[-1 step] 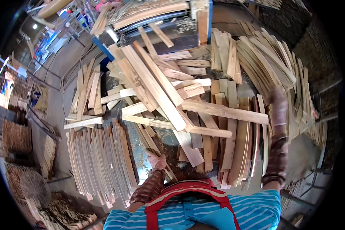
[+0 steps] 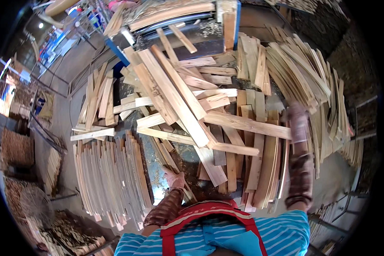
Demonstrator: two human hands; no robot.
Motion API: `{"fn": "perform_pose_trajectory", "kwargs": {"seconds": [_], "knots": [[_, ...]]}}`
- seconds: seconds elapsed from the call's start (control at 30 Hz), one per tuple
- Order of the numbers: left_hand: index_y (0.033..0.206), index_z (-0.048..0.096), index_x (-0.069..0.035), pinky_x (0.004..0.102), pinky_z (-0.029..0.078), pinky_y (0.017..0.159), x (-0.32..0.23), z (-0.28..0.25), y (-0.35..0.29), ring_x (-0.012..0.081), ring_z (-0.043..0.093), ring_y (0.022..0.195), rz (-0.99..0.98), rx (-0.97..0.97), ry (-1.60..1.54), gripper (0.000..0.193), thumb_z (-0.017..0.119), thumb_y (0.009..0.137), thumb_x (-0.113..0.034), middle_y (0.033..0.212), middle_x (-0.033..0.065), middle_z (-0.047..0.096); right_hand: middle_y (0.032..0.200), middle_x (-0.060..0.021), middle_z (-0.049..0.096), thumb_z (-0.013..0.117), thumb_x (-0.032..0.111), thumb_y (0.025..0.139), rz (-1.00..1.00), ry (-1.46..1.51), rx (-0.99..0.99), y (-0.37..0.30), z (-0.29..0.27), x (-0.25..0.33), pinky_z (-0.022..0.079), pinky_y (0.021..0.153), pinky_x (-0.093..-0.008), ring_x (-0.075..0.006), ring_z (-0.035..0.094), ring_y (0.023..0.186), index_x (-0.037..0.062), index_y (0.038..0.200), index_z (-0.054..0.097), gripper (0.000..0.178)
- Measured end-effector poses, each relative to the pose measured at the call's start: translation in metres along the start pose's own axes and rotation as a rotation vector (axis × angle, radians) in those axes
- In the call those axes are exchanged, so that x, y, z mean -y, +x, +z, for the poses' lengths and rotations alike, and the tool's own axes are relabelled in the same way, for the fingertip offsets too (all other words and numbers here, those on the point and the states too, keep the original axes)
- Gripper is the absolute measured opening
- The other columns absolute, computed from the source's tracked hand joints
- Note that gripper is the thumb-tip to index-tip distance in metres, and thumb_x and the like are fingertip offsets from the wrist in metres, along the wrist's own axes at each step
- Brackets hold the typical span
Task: The person repeatedly picks up wooden planks from a large pile, briefly inspects them, and places them into a separate stack. The person handles the planks one at a time, moving them from a disorganized pile to a more organized stack.
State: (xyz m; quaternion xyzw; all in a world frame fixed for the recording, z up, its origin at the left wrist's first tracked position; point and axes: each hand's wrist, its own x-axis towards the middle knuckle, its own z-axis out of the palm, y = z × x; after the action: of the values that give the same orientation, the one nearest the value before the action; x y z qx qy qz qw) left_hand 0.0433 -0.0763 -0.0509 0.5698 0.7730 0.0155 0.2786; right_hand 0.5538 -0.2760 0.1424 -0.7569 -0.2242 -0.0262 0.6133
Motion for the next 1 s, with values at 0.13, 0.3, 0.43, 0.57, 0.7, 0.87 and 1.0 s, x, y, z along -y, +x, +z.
{"fn": "perform_pose_trajectory", "kwargs": {"seconds": [0.13, 0.3, 0.43, 0.57, 0.7, 0.87, 1.0], "knots": [[0.16, 0.003, -0.009, 0.0524, 0.049, 0.101, 0.009, -0.007, 0.002, 0.0508, 0.056, 0.119, 0.085, 0.062, -0.1, 0.116, 0.078, 0.072, -0.019, 0.135, 0.0356, 0.048, 0.125, -0.0139, 0.066, 0.063, 0.022, 0.097, 0.133, 0.321, 0.39, -0.118, 0.198, -0.023, 0.051, 0.1, -0.0382, -0.0269, 0.063, 0.117, 0.004, 0.137, 0.058, 0.044], [0.159, 0.009, -0.004, 0.0508, 0.044, 0.107, 0.01, -0.027, 0.013, 0.0505, 0.05, 0.127, 0.232, 0.077, -0.181, 0.115, 0.082, 0.072, -0.027, 0.142, 0.0335, 0.045, 0.117, -0.0184, 0.068, 0.069, 0.038, 0.085, -0.246, -0.649, 0.43, -0.151, 0.329, 0.026, 0.053, 0.096, -0.0449, -0.0361, 0.065, 0.109, 0.0058, 0.146, 0.047, 0.073], [0.157, 0.022, -0.002, 0.0439, 0.049, 0.102, -0.026, -0.013, 0.045, 0.0402, 0.057, 0.124, 0.693, -0.065, -0.541, 0.09, 0.074, 0.089, -0.028, 0.14, 0.0259, 0.051, 0.124, -0.0261, 0.062, 0.07, 0.041, 0.081, -0.029, -0.32, 0.704, -0.119, 0.364, -0.022, 0.05, 0.095, -0.0505, -0.0447, 0.064, 0.109, 0.0085, 0.148, 0.045, 0.078], [0.151, 0.035, 0.001, 0.0365, 0.054, 0.093, -0.122, -0.029, 0.037, 0.0253, 0.064, 0.112, 0.424, 0.514, -0.907, 0.068, 0.069, 0.096, -0.023, 0.132, 0.0179, 0.062, 0.124, -0.0207, 0.066, 0.068, 0.047, 0.083, 0.029, -0.73, 0.718, -0.122, 0.355, 0.024, 0.054, 0.092, -0.0488, -0.0403, 0.065, 0.109, 0.0082, 0.148, 0.044, 0.08], [0.14, 0.049, 0.001, 0.0344, 0.055, 0.088, -0.172, -0.021, 0.04, 0.0196, 0.066, 0.104, 0.368, 0.667, -0.654, 0.053, 0.068, 0.095, -0.018, 0.118, 0.0096, 0.07, 0.126, -0.0238, 0.065, 0.07, 0.054, 0.081, 0.093, -0.667, 0.836, -0.129, 0.367, 0.028, 0.052, 0.097, -0.0467, -0.0389, 0.063, 0.114, 0.007, 0.145, 0.047, 0.082], [0.135, 0.055, 0.001, 0.0325, 0.053, 0.089, -0.151, -0.03, 0.057, 0.02, 0.065, 0.103, 0.447, 0.689, -0.864, 0.043, 0.066, 0.094, -0.009, 0.116, 0.0084, 0.07, 0.12, -0.0288, 0.065, 0.073, 0.056, 0.078, 0.17, -0.645, 0.827, -0.137, 0.366, 0.027, 0.051, 0.097, -0.0466, -0.0402, 0.062, 0.115, 0.0039, 0.129, 0.062, 0.074], [0.123, 0.065, 0.002, 0.032, 0.056, 0.081, -0.121, -0.047, 0.062, 0.018, 0.068, 0.092, 0.311, 0.586, -1.079, 0.035, 0.067, 0.089, -0.001, 0.106, 0.0078, 0.072, 0.132, -0.022, 0.062, 0.072, 0.06, 0.078, 0.071, -0.786, 0.857, -0.155, 0.367, 0.031, 0.054, 0.097, -0.0452, -0.0387, 0.061, 0.119, 0.0003, 0.132, 0.057, 0.082]]}}
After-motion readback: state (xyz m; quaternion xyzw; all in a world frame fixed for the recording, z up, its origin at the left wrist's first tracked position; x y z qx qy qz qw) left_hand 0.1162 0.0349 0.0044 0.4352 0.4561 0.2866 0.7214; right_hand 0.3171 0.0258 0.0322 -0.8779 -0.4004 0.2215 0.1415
